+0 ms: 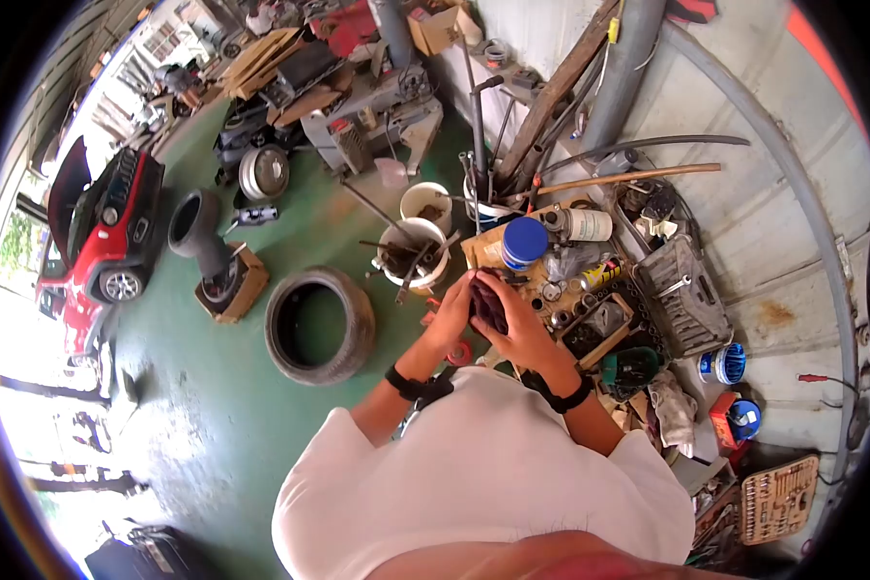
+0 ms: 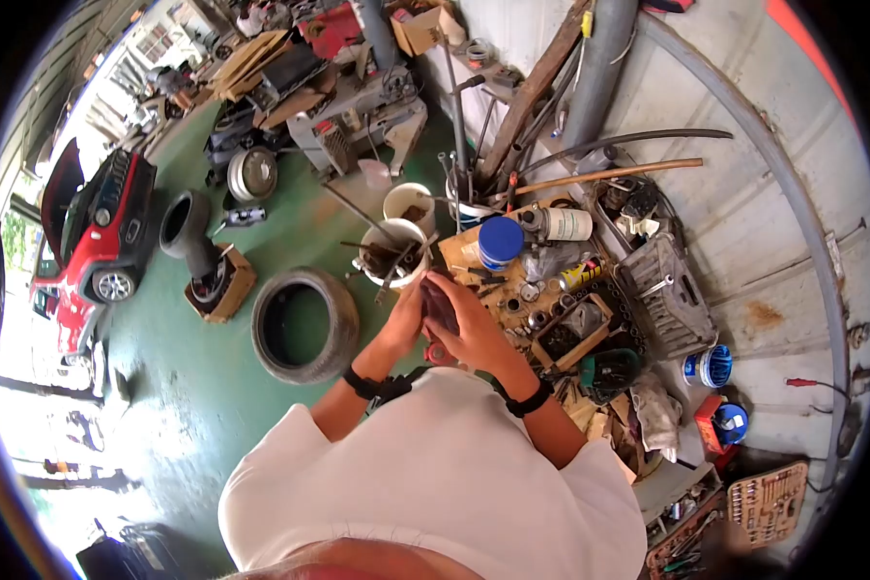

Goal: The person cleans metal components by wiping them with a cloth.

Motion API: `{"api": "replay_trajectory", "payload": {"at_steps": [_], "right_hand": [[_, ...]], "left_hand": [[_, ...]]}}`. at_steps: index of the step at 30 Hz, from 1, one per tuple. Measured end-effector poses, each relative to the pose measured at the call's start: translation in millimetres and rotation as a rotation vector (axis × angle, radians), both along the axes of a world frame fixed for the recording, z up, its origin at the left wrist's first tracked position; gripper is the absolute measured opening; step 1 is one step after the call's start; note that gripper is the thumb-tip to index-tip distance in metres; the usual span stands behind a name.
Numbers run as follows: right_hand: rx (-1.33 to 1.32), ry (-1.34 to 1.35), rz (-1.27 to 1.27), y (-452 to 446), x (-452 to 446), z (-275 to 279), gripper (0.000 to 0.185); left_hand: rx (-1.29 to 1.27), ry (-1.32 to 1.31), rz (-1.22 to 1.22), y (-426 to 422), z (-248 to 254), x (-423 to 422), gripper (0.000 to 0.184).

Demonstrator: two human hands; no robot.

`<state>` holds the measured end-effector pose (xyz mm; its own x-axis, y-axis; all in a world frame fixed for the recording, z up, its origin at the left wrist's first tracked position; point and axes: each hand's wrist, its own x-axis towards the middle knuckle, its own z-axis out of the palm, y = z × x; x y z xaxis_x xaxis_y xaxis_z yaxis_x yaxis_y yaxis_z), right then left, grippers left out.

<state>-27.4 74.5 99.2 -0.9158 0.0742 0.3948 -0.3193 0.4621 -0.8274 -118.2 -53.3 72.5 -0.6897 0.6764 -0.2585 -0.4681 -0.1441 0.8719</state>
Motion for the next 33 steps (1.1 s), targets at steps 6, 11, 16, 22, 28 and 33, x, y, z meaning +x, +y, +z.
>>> {"api": "replay_trajectory", "payload": {"at_steps": [6,11,16,22,28,33], "right_hand": [[0.021,0.02,-0.026,-9.8,17.4,-7.8,0.066],[0.071,0.039,-0.018,-12.3,37.6,-16.9,0.057],[0.25,0.109,-0.083,-15.4,63.5,-10.4,0.045],[0.167,-0.123,0.009,-15.8,78.0,-21.8,0.055],[0.164,-0.091,-0.012,-23.9,99.6,-18.2,0.072],[0.26,-0.131,0.055,-19.6,110.8,-19.7,0.063]], "left_hand": [[0.027,0.004,0.022,-1.1,-13.1,17.2,0.039],[0.036,-0.239,0.006,-10.5,-24.5,39.4,0.045],[0.056,-0.439,0.017,-15.0,2.8,70.3,0.043],[0.009,-0.368,0.125,-23.5,-24.7,94.7,0.04],[-0.136,-0.095,-0.035,-28.4,-19.5,117.0,0.058],[-0.105,-0.144,-0.041,-34.2,-10.8,122.9,0.067]]}}
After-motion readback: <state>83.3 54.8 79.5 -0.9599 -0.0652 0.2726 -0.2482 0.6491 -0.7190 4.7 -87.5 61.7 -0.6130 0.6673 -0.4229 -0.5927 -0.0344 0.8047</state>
